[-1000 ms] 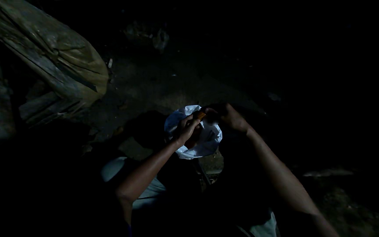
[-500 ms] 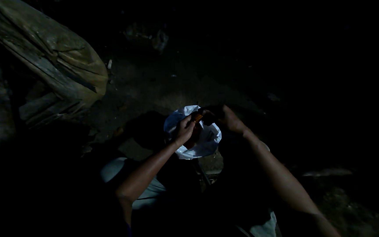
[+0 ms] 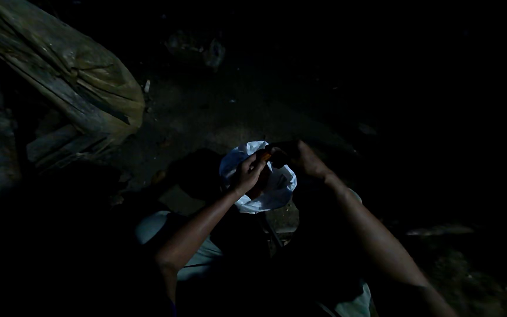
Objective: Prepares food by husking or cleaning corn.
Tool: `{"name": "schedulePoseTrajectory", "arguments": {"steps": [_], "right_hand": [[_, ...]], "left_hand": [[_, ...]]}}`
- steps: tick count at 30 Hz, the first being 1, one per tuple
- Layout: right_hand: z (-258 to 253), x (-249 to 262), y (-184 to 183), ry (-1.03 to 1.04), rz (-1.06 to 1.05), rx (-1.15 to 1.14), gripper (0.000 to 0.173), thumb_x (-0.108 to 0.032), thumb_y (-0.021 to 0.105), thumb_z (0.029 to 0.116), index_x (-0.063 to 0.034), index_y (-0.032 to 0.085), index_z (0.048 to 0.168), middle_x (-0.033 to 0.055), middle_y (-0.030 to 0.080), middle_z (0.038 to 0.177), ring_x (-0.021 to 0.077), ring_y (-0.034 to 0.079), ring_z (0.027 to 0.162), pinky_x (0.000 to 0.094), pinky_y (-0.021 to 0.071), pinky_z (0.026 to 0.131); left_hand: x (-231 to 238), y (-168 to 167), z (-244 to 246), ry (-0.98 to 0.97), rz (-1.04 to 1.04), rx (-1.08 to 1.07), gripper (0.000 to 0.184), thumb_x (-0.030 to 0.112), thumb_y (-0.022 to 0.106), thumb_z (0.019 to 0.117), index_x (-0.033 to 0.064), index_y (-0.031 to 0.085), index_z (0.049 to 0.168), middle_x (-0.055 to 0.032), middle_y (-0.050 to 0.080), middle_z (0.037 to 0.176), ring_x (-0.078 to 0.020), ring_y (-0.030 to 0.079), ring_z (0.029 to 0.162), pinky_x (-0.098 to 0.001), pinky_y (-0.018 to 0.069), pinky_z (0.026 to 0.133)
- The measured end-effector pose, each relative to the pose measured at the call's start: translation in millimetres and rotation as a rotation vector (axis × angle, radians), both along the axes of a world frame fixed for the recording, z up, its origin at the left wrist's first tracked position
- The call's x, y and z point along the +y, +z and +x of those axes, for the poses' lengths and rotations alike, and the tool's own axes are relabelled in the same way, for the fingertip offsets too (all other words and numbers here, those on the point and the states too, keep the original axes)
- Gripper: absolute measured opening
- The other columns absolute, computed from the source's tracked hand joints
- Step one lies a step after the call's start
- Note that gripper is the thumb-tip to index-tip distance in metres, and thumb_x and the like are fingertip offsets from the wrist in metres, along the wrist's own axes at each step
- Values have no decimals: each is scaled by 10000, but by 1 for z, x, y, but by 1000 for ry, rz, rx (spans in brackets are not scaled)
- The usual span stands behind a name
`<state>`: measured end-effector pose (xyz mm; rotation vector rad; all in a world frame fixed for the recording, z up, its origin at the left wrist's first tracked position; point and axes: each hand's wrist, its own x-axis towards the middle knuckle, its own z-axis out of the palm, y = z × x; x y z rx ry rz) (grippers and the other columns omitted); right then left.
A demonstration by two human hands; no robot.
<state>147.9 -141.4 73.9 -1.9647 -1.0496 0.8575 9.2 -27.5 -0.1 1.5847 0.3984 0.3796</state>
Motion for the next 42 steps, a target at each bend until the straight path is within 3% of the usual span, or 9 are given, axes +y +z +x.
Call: {"name": "schedulePoseTrajectory", "arguments": {"steps": [4, 8, 12, 16, 20, 28, 31, 36, 42], "right_hand": [[-2, 1, 0, 5, 8, -17, 302, -179, 504, 1087, 36, 652, 1239, 110, 707, 939, 98, 693, 763, 285, 599, 763], [1, -1, 5, -18, -4, 30, 321, -194, 484, 1095, 28, 638, 1266, 92, 708, 959, 79, 680, 766, 274, 588, 757], [7, -4, 9, -58, 41, 102, 286, -183, 474, 1096, 5, 661, 1204, 31, 692, 897, 36, 659, 724, 228, 580, 710], [9, -4, 8, -67, 70, 191, 280, -161, 462, 1097, 13, 630, 1239, 18, 681, 911, 26, 655, 730, 219, 579, 698], [12, -7, 16, -124, 48, 292, 249, -168, 482, 1091, 0, 626, 1206, 36, 688, 896, 69, 681, 738, 250, 595, 696], [20, -16, 13, 8, 21, 281, 226, -82, 554, 1037, -4, 622, 1238, 59, 687, 961, 99, 676, 788, 275, 590, 733], [23, -17, 9, 98, 42, 182, 260, -2, 620, 981, 8, 626, 1241, 35, 684, 908, 60, 657, 745, 237, 577, 709], [15, -20, 2, 127, 36, 111, 424, -34, 611, 1000, -43, 545, 1419, 73, 709, 1008, 104, 675, 772, 274, 588, 717], [9, -16, 6, 65, 44, 84, 361, -39, 557, 1021, -3, 554, 1380, 38, 717, 988, 64, 676, 778, 232, 586, 730]], "left_hand": [[1, 0, -1, -13, 10, 1, 361, 100, 440, 1064, -57, 586, 1354, -187, 646, 1291, -172, 623, 1159, -352, 485, 1021], [0, -1, 0, -7, 8, -19, 354, 90, 408, 1075, -77, 589, 1329, -184, 662, 1186, -143, 635, 983, -309, 524, 891], [3, 1, -1, -61, -31, -55, 441, 14, 422, 1021, -83, 492, 1445, -224, 575, 1413, -211, 581, 1273, -366, 448, 1093], [6, 8, -4, -51, -9, -101, 405, 103, 407, 1091, -73, 506, 1443, -205, 556, 1448, -212, 559, 1312, -376, 427, 1128], [12, 2, 0, -28, -56, -108, 409, 115, 461, 1083, -23, 493, 1467, -189, 607, 1344, -190, 624, 1151, -362, 498, 1024], [9, 15, -5, 47, -254, -113, 275, 11, 557, 1026, -57, 578, 1291, -101, 657, 1153, -105, 691, 932, -278, 590, 878], [10, 17, -2, 67, -267, -125, 257, 8, 574, 1018, -74, 593, 1261, -110, 667, 1131, -117, 699, 914, -288, 600, 859], [17, 4, 3, 71, -237, -173, 315, 51, 582, 1027, -64, 590, 1319, -159, 644, 1218, -131, 688, 960, -293, 594, 874], [26, 13, -2, -16, -56, -174, 512, 104, 714, 953, -26, 551, 1420, -197, 647, 1282, -185, 688, 999, -329, 569, 905]]}}
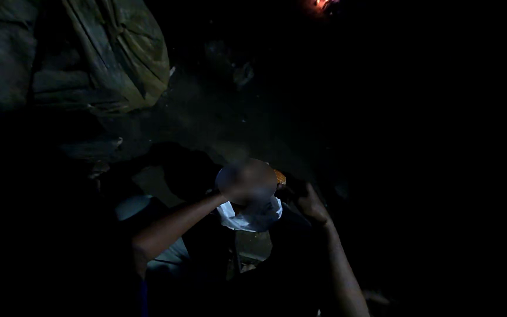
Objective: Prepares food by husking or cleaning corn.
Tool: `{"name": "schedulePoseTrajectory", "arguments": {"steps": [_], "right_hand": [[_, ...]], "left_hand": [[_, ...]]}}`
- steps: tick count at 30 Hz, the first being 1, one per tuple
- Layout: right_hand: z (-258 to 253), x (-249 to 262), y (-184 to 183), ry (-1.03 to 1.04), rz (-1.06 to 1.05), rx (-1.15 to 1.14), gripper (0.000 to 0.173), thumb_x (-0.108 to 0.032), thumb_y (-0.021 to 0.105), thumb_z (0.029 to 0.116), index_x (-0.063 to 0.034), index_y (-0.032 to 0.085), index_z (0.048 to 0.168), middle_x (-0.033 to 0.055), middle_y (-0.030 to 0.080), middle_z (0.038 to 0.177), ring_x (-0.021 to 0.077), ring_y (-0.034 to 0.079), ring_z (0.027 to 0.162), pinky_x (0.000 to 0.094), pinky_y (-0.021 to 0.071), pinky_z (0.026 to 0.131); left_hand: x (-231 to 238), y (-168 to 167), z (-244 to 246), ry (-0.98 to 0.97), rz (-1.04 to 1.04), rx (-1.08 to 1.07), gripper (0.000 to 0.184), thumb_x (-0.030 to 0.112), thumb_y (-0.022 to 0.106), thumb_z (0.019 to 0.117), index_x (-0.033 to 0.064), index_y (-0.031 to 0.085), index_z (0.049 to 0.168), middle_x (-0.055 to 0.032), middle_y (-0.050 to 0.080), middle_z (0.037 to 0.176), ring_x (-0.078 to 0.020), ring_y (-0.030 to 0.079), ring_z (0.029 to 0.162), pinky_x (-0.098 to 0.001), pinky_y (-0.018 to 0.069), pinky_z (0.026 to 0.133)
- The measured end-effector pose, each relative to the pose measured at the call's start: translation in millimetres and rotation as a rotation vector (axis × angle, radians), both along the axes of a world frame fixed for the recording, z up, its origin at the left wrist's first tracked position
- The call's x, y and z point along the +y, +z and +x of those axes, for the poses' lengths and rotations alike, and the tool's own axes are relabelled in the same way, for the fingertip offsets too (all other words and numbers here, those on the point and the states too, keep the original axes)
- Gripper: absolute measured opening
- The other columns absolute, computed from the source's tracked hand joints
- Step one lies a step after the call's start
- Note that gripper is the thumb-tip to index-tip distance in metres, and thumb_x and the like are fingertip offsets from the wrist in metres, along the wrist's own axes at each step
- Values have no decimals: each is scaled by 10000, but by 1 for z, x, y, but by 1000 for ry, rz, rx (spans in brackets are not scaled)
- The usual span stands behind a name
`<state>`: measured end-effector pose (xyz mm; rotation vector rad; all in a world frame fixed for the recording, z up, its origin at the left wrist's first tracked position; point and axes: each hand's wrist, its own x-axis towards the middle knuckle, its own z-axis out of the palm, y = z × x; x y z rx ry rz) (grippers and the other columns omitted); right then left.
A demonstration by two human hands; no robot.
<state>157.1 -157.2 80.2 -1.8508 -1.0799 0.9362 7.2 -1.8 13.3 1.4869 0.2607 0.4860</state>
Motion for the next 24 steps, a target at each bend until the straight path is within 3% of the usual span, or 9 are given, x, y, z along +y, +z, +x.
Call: {"name": "schedulePoseTrajectory", "arguments": {"steps": [6, 10, 15, 19, 24], "right_hand": [[-4, 0, -1, 7, -1, -14, 369, -94, 543, 1045, -45, 554, 1410, 38, 730, 1025, 73, 681, 785, 248, 587, 744], [-8, 3, -4, 33, 59, -7, 363, -80, 570, 1026, -5, 565, 1381, 57, 728, 1015, 90, 697, 794, 269, 606, 762], [-11, 5, -3, 23, 64, -26, 341, -87, 560, 1033, -1, 583, 1362, 48, 728, 986, 74, 697, 781, 253, 606, 755], [-13, 6, -3, 20, 41, -26, 352, -107, 538, 1039, 2, 578, 1372, 70, 721, 1016, 110, 706, 830, 301, 615, 793], [-12, 7, 0, 31, -10, -36, 327, -138, 520, 1061, 29, 588, 1334, 66, 716, 1034, 75, 703, 865, 261, 597, 830]], "left_hand": [[5, -3, 0, 14, 42, 12, 466, 156, 727, 948, -25, 602, 1358, -188, 630, 1281, -176, 683, 1020, -317, 577, 904], [7, 4, -3, -59, 83, 89, 450, 211, 672, 997, 10, 581, 1389, -199, 585, 1288, -206, 667, 1033, -341, 579, 898], [4, 9, -4, -168, 153, 107, 419, 251, 473, 1094, 1, 490, 1429, -171, 616, 1170, -146, 634, 809, -290, 551, 718], [1, 12, -9, -176, 172, 183, 439, 271, 458, 1102, 39, 458, 1475, -162, 638, 1139, -154, 610, 789, -310, 537, 744], [0, 9, -4, -202, 180, 227, 441, 279, 456, 1100, -3, 480, 1438, -183, 628, 1162, -173, 627, 865, -332, 532, 827]]}}
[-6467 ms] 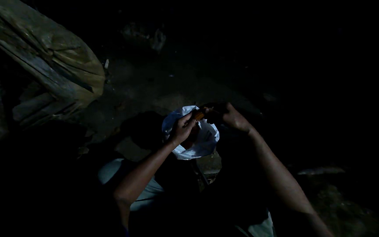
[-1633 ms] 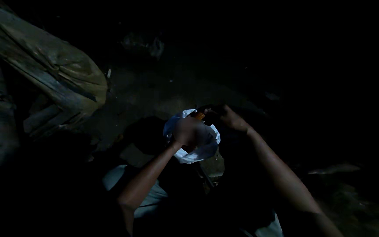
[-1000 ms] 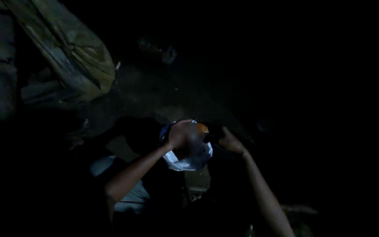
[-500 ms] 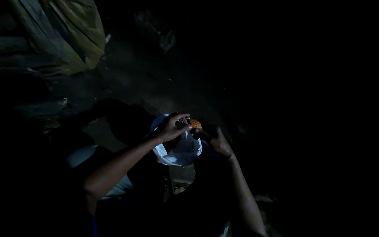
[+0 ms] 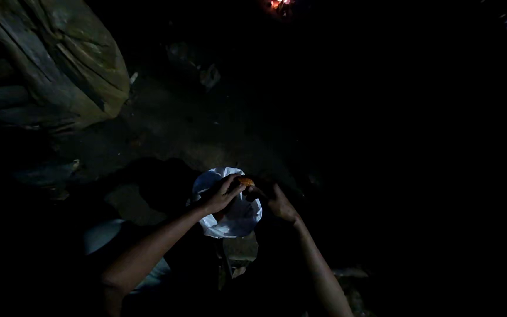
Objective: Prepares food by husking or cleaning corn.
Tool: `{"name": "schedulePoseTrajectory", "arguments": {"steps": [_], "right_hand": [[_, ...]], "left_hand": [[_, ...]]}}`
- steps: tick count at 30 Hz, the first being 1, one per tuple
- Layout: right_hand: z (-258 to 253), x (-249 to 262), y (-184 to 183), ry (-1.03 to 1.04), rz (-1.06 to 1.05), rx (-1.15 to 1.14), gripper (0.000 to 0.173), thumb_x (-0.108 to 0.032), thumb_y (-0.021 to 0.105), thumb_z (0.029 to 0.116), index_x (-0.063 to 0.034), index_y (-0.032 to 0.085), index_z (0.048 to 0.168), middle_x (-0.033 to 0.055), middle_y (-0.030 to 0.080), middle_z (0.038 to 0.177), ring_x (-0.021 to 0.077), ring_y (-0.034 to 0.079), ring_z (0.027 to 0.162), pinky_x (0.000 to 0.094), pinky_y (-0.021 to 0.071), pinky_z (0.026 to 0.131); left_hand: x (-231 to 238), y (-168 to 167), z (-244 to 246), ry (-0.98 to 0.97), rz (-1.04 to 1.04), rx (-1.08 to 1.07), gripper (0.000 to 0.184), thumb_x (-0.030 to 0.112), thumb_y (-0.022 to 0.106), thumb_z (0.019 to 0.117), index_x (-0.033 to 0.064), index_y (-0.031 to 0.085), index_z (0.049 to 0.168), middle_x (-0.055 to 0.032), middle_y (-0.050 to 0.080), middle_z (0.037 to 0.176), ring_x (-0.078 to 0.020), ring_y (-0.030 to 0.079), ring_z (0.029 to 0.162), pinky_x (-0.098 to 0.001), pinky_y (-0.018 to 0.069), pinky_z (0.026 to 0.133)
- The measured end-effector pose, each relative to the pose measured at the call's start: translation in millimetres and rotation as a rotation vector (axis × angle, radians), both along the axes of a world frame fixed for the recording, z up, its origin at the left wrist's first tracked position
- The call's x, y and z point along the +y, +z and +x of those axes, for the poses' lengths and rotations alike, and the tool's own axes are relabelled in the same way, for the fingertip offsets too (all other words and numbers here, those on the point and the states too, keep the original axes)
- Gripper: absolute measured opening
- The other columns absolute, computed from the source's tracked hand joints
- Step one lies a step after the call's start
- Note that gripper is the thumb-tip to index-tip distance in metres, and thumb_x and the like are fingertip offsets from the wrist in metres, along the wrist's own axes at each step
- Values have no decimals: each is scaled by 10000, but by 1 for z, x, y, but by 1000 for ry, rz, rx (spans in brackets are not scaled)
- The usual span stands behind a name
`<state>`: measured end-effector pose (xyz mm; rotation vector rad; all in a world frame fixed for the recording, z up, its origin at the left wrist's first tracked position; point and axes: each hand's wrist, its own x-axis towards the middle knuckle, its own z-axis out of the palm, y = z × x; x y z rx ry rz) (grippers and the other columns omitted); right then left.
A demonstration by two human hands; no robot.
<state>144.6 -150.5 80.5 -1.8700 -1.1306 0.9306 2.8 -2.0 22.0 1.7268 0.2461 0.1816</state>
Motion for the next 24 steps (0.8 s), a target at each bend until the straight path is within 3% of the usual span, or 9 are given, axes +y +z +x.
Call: {"name": "schedulePoseTrajectory", "arguments": {"steps": [7, 14, 17, 24], "right_hand": [[-4, 0, 1, -13, -23, -39, 323, -136, 526, 1060, 28, 598, 1329, 64, 720, 1005, 66, 699, 856, 249, 588, 832], [2, -2, -10, 21, -4, -166, 319, -140, 572, 1041, 14, 619, 1316, 90, 720, 963, 105, 691, 792, 305, 593, 787], [0, -3, -10, 32, 36, -177, 336, -143, 598, 1030, 6, 619, 1331, 83, 729, 951, 102, 695, 764, 299, 599, 771], [0, -3, -10, 37, 61, -168, 373, -103, 606, 1019, 13, 584, 1373, 110, 721, 1032, 110, 700, 793, 298, 602, 793]], "left_hand": [[-2, 3, -3, -21, 2, 53, 435, 270, 399, 1117, -5, 460, 1449, -210, 586, 1263, -204, 632, 930, -347, 528, 865], [-7, 0, -4, 20, 30, 59, 442, 238, 391, 1115, 3, 424, 1488, -245, 525, 1380, -294, 624, 1060, -437, 517, 933], [-8, -8, -4, 39, 12, 18, 435, 245, 410, 1105, 20, 450, 1475, -224, 533, 1370, -276, 627, 1028, -429, 525, 893], [-7, -6, -3, 12, 90, 8, 448, 252, 399, 1113, 1, 425, 1482, -248, 522, 1348, -307, 623, 1076, -446, 526, 929]]}}
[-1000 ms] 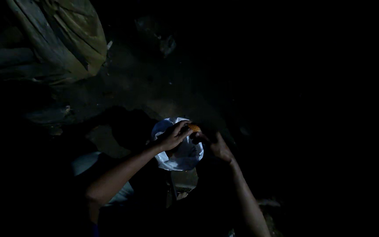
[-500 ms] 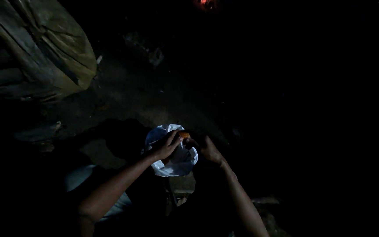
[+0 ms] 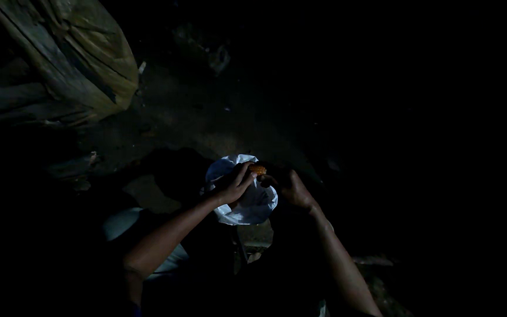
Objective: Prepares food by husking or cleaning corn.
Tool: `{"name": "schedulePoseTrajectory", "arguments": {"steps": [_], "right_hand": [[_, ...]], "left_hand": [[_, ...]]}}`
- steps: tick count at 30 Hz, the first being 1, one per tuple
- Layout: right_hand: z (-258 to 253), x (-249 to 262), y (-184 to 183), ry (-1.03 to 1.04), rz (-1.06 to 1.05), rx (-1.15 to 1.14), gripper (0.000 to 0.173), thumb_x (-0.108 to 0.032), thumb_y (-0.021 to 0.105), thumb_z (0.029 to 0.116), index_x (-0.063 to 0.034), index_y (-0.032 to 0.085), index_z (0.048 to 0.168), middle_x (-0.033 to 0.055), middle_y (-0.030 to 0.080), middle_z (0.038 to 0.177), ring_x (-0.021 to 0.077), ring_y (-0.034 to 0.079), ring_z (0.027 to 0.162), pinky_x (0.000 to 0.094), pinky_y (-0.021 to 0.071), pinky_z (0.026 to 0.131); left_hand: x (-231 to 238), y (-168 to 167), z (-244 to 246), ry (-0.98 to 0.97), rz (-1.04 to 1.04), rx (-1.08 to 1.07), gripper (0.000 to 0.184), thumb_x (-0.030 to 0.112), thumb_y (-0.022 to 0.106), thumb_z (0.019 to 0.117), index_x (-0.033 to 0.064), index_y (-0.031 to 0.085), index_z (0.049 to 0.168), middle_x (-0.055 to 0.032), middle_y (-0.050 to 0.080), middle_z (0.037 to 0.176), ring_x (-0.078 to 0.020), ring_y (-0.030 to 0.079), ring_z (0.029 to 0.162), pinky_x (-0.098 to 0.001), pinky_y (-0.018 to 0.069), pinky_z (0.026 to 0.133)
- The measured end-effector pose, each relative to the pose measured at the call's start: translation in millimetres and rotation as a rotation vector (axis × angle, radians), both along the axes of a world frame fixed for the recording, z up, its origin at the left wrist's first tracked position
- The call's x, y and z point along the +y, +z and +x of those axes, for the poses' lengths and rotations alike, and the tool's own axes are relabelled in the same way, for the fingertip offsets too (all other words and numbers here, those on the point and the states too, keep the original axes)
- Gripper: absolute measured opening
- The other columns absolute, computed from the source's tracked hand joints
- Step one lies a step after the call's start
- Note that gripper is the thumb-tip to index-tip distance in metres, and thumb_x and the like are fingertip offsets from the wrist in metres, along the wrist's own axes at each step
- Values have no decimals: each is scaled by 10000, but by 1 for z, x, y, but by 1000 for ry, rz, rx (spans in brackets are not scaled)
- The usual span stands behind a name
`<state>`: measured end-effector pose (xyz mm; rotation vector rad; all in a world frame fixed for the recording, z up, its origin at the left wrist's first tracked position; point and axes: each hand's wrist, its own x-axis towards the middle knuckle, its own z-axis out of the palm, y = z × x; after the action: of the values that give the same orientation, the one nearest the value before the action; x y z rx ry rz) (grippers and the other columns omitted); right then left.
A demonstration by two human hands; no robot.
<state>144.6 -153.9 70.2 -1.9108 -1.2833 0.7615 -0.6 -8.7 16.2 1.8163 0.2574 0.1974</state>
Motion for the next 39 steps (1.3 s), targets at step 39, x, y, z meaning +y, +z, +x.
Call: {"name": "schedulePoseTrajectory", "arguments": {"steps": [39], "right_hand": [[-13, 24, -4, -294, 13, 679, 356, -95, 530, 1059, -51, 533, 1412, 76, 682, 1188, 164, 687, 1061, 367, 597, 894]], "left_hand": [[18, 2, 2, 275, -211, -80, 374, 95, 695, 966, -27, 624, 1312, -175, 634, 1199, -186, 631, 984, -330, 549, 861]]}}
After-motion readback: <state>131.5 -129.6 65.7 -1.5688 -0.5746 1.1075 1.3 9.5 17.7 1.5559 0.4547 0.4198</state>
